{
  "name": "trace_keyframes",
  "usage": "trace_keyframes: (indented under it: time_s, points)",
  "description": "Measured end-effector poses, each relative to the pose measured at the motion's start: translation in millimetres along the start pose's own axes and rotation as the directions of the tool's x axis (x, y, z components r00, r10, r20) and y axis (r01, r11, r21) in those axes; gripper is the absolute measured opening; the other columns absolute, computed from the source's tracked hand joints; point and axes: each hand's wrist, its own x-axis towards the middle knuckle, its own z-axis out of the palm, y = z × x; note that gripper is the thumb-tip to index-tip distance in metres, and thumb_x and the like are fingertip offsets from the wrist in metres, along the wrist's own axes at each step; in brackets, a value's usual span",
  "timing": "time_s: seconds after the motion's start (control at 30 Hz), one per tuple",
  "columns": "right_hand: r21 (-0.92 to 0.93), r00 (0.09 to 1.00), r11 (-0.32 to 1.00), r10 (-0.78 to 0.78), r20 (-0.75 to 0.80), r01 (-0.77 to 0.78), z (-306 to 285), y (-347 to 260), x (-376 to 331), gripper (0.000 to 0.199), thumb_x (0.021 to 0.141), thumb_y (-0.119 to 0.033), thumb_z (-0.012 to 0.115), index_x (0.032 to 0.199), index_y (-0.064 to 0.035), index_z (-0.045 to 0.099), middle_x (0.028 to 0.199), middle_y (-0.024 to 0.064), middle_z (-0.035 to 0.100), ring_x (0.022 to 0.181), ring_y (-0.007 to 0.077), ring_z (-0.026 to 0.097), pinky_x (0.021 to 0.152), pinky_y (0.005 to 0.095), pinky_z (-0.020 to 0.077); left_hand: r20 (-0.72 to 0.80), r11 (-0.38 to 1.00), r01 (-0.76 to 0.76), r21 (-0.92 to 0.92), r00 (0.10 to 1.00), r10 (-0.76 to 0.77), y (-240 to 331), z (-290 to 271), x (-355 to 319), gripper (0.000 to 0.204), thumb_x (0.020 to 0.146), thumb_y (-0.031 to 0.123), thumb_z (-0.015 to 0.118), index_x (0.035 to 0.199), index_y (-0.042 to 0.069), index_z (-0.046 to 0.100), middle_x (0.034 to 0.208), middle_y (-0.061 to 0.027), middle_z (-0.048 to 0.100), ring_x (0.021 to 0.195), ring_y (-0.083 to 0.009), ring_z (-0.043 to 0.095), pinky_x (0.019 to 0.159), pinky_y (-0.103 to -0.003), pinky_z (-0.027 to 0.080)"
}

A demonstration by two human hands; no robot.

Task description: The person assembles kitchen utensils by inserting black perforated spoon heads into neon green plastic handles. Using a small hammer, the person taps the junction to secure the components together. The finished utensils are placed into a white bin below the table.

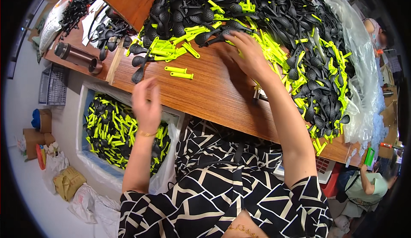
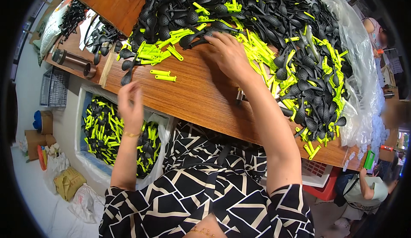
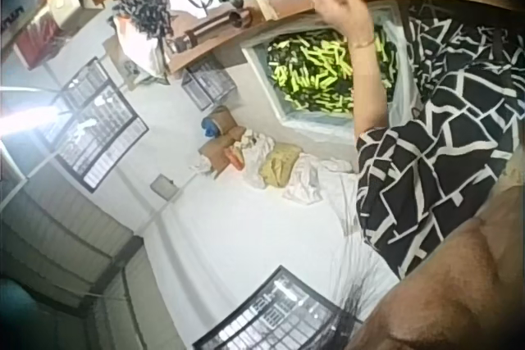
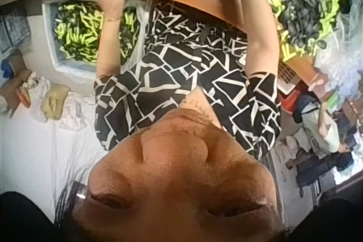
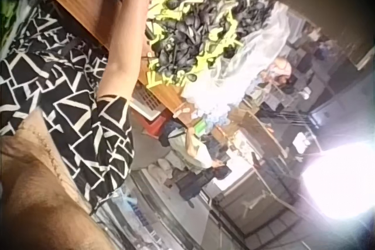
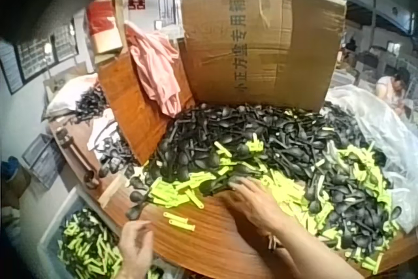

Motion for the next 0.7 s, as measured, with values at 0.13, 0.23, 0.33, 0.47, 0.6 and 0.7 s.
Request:
trace_keyframes:
  time_s: [0.13, 0.23, 0.33, 0.47, 0.6, 0.7]
  points:
    - [-0.216, 0.969, 0.968, 0.169, 0.183, -0.128, 40.6, 8.9, 42.1, 0.061, 0.1, -0.033, 0.071, 0.157, -0.0326, 0.05, 0.166, 0.0094, 0.041, 0.154, 0.0458, 0.033, 0.123, 0.0663, 0.0308, 0.27, 0.944, -0.295, 0.146, 0.93, 0.248, 34.4, 82.3, 61.8, 0.041, 0.101, 0.028, 0.068, 0.137, 0.008, 0.065, 0.143, -0.017, 0.062, 0.137, -0.0407, 0.054, 0.12, -0.056, 0.035]
    - [-0.207, 0.97, 0.977, 0.09, 0.226, -0.042, 40.2, 15.0, 28.5, 0.059, 0.102, -0.04, 0.067, 0.158, -0.0387, 0.048, 0.168, 0.0053, 0.039, 0.156, 0.0468, 0.029, 0.124, 0.0706, 0.0252, 0.291, 0.887, -0.276, 0.371, 0.941, 0.171, 19.9, 136.6, 85.0, 0.049, 0.104, 0.039, 0.063, 0.146, 0.014, 0.06, 0.155, -0.0169, 0.053, 0.151, -0.0432, 0.038, 0.125, -0.066, 0.021]
    - [-0.19, 0.968, 0.981, 0.071, 0.24, -0.025, 14.1, 27.8, -6.4, 0.062, 0.101, -0.039, 0.069, 0.158, -0.04, 0.048, 0.168, 0.0035, 0.04, 0.157, 0.0435, 0.03, 0.124, 0.0692, 0.0254, 0.566, 0.891, -0.304, 0.339, 0.822, 0.065, 31.7, 148.6, 95.4, 0.056, 0.105, 0.045, 0.06, 0.154, 0.02, 0.054, 0.165, -0.0155, 0.043, 0.154, -0.0464, 0.031, 0.123, -0.074, 0.015]
    - [-0.158, 0.942, 0.987, 0.026, 0.336, 0.029, -28.6, 41.0, -43.5, 0.062, 0.097, -0.034, 0.074, 0.155, -0.0392, 0.053, 0.167, 0.0029, 0.042, 0.157, 0.039, 0.031, 0.127, 0.0652, 0.0249, 0.575, 0.876, -0.387, 0.29, 0.802, 0.164, 41.2, 149.3, 58.3, 0.052, 0.106, 0.045, 0.058, 0.153, 0.023, 0.057, 0.167, -0.0143, 0.042, 0.155, -0.0466, 0.03, 0.123, -0.075, 0.014]
    - [-0.078, 0.922, 0.994, -0.034, 0.386, 0.07, -55.9, 45.5, -58.2, 0.05, 0.095, -0.033, 0.076, 0.144, -0.034, 0.066, 0.162, 0.0035, 0.05, 0.156, 0.0344, 0.037, 0.126, 0.0614, 0.0268, 0.585, 0.886, -0.39, 0.251, 0.79, 0.183, 50.2, 138.0, 40.0, 0.052, 0.102, 0.036, 0.066, 0.151, 0.023, 0.059, 0.164, -0.0122, 0.045, 0.155, -0.045, 0.03, 0.123, -0.075, 0.013]
    - [0.041, 0.965, 0.999, -0.028, 0.261, 0.018, -64.9, 53.4, -38.4, 0.028, 0.094, -0.041, 0.076, 0.102, -0.0139, 0.081, 0.133, 0.006, 0.073, 0.139, 0.0304, 0.057, 0.124, 0.0586, 0.0302, 0.549, 0.875, -0.411, 0.255, 0.807, 0.219, 47.0, 128.9, 30.6, 0.052, 0.1, 0.029, 0.069, 0.151, 0.021, 0.06, 0.163, -0.011, 0.046, 0.155, -0.0437, 0.031, 0.124, -0.074, 0.013]
